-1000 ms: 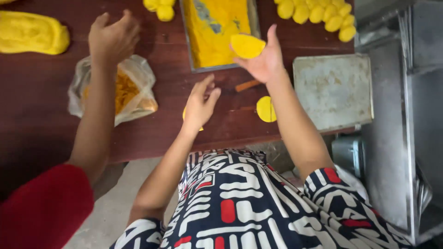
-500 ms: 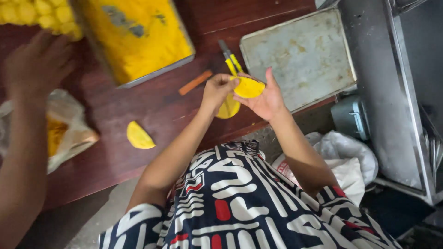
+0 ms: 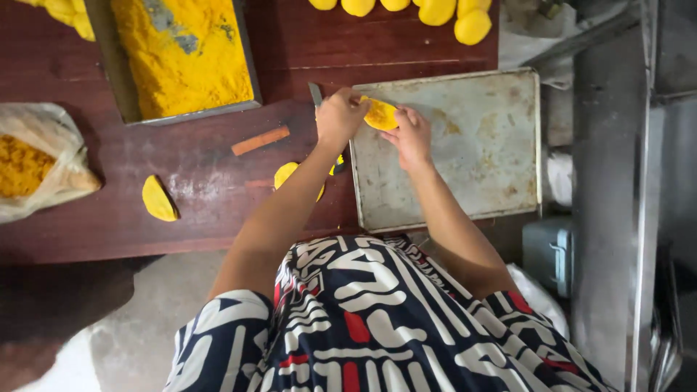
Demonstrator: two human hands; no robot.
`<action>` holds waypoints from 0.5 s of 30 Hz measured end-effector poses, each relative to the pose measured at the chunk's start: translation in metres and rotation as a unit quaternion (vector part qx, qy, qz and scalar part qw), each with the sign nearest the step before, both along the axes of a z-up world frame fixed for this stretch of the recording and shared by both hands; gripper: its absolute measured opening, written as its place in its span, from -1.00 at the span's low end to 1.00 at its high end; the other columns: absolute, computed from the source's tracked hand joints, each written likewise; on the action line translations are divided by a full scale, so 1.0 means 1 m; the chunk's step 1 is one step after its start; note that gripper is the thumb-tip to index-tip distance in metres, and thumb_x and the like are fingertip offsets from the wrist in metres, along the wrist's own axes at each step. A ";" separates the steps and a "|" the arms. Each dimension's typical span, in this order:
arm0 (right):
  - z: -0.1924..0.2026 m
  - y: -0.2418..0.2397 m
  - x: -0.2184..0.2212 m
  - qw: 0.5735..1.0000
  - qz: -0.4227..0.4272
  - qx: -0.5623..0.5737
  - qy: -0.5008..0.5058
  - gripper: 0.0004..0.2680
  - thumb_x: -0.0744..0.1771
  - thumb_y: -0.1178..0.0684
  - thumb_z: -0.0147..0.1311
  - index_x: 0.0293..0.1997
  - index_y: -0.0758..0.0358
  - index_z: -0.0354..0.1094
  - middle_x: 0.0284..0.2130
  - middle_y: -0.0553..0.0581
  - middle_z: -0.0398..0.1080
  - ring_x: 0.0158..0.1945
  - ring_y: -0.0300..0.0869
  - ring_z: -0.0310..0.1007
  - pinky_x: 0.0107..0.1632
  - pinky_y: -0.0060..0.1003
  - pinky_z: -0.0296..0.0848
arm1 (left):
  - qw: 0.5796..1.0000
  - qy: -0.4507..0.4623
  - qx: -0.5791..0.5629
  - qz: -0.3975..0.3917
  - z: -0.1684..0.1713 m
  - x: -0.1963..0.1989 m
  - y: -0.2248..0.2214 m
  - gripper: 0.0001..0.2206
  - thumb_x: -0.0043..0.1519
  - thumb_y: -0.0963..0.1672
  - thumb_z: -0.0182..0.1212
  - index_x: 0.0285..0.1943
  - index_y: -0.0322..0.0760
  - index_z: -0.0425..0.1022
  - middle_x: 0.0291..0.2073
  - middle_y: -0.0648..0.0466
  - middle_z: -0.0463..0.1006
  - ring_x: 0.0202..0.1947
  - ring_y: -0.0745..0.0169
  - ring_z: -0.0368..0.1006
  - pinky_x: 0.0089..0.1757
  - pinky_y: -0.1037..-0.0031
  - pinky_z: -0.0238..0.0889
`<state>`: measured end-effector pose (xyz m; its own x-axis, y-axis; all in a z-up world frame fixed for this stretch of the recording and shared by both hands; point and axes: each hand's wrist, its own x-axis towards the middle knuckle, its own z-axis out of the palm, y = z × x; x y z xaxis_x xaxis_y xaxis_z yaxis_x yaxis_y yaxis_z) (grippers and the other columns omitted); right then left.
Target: Flattening yellow dough balls, cutting them into semi-circles, and placing them on a baking tray.
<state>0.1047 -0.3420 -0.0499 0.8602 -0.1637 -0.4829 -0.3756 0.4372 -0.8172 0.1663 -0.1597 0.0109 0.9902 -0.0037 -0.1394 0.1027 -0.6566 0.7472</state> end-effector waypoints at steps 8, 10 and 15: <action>-0.039 -0.016 0.004 0.921 0.058 -0.380 -0.059 -0.77 0.37 0.05 0.17 0.11 0.32 0.41 -0.27 0.17 0.52 -0.31 -0.10 0.56 -0.30 -0.21 0.50 | 0.965 -0.138 0.218 -0.041 0.022 0.007 -0.002 -0.69 0.01 0.02 0.41 -0.16 -0.14 0.64 -0.20 -0.03 0.59 -0.07 -0.11 0.41 -0.07 0.09 0.24; -0.026 -0.014 -0.005 0.807 0.095 -0.560 -0.162 -0.79 0.38 0.06 0.23 0.09 0.28 0.44 -0.30 0.12 0.51 -0.26 -0.09 0.52 -0.19 -0.20 0.51 | 0.956 -0.194 0.219 -0.013 0.041 -0.002 0.016 -0.62 -0.06 0.01 0.42 -0.09 -0.17 0.63 -0.20 -0.09 0.57 -0.10 -0.14 0.39 -0.12 0.09 0.24; 0.076 0.032 -0.046 0.877 0.140 -0.451 -0.087 -0.81 0.40 0.09 0.13 0.13 0.20 0.39 -0.20 0.15 0.45 -0.24 -0.04 0.46 -0.15 -0.14 0.46 | 0.978 -0.194 0.067 -0.032 0.079 -0.056 0.127 -0.81 0.28 -0.12 0.32 0.05 -0.18 0.59 -0.01 -0.07 0.62 0.03 -0.16 0.47 0.06 0.16 0.30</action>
<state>0.0591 -0.3099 0.0262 0.9756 -0.1823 -0.1224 -0.1997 -0.5053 -0.8395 0.1101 -0.0324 0.0901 0.9672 -0.0746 0.2428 -0.2155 -0.7468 0.6291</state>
